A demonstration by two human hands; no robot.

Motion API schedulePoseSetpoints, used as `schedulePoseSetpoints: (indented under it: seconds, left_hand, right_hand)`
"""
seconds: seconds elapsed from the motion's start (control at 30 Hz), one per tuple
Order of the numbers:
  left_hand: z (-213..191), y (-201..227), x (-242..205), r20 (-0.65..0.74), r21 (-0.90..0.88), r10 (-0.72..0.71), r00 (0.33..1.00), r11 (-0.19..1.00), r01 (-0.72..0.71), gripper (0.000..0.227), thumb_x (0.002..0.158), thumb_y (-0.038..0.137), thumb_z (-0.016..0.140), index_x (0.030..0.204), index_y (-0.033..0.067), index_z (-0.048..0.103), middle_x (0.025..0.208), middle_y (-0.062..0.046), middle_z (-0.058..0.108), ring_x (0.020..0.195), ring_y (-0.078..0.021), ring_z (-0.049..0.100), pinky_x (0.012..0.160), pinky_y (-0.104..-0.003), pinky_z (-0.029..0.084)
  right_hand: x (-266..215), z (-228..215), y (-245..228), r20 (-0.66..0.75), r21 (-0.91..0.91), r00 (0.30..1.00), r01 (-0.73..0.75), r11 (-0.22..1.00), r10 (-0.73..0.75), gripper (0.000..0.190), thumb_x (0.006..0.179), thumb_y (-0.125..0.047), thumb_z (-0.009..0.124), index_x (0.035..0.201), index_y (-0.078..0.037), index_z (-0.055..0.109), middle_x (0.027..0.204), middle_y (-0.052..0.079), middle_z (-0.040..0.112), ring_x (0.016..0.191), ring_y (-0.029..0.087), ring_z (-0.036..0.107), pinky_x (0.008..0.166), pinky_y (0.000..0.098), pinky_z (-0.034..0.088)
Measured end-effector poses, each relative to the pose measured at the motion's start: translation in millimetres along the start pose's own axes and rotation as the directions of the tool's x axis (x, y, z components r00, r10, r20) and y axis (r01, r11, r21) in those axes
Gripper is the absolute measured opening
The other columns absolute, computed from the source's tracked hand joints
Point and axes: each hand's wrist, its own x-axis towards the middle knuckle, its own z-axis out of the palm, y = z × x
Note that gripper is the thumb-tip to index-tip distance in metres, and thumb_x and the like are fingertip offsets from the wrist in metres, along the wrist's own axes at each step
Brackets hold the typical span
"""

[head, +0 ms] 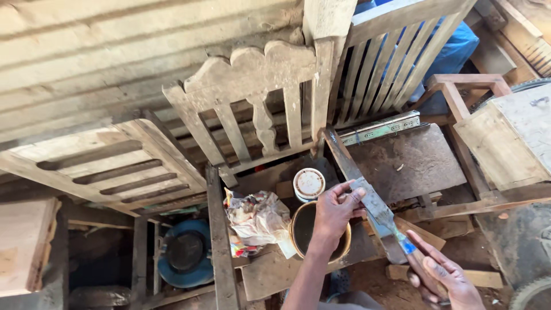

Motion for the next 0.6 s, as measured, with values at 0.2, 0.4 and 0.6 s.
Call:
schedulePoseSetpoints:
  seconds: [0.2, 0.4, 0.6]
  left_hand:
    - [7, 35, -17, 0.041, 0.132, 0.033, 0.999, 0.990, -0.038, 0.022, 0.094, 0.006, 0.072, 0.113, -0.0050, 0.069, 0.090, -0.006, 0.075, 0.075, -0.0100, 0.073, 0.065, -0.024, 0.063]
    - [11, 63, -26, 0.103, 0.241, 0.096, 0.990, 0.963, -0.118, 0.021, 0.095, 0.011, 0.072, 0.108, -0.0056, 0.072, 0.087, -0.006, 0.075, 0.074, -0.0095, 0.071, 0.064, -0.023, 0.063]
    - [4, 82, -29, 0.113, 0.259, 0.078, 0.991, 0.960, -0.105, 0.025, 0.096, 0.016, 0.073, 0.104, -0.0079, 0.072, 0.085, -0.008, 0.074, 0.071, -0.0105, 0.072, 0.062, -0.025, 0.064]
  right_hand:
    - [9, 12, 18, -0.011, -0.271, 0.996, 0.086, 0.959, -0.092, 0.050, 0.092, -0.015, 0.063, 0.140, -0.003, 0.055, 0.088, 0.009, 0.072, 0.066, 0.012, 0.061, 0.056, 0.0269, 0.049]
    - [6, 63, -3, -0.187, -0.456, 0.958, 0.110, 0.883, -0.216, 0.038, 0.098, -0.018, 0.069, 0.132, -0.003, 0.068, 0.076, 0.005, 0.057, 0.059, 0.010, 0.044, 0.049, 0.0263, 0.033]
    - [11, 94, -7, -0.196, -0.434, 0.942, 0.164, 0.886, -0.271, 0.036, 0.091, -0.018, 0.068, 0.123, -0.002, 0.068, 0.080, 0.001, 0.066, 0.069, 0.007, 0.056, 0.058, 0.0236, 0.045]
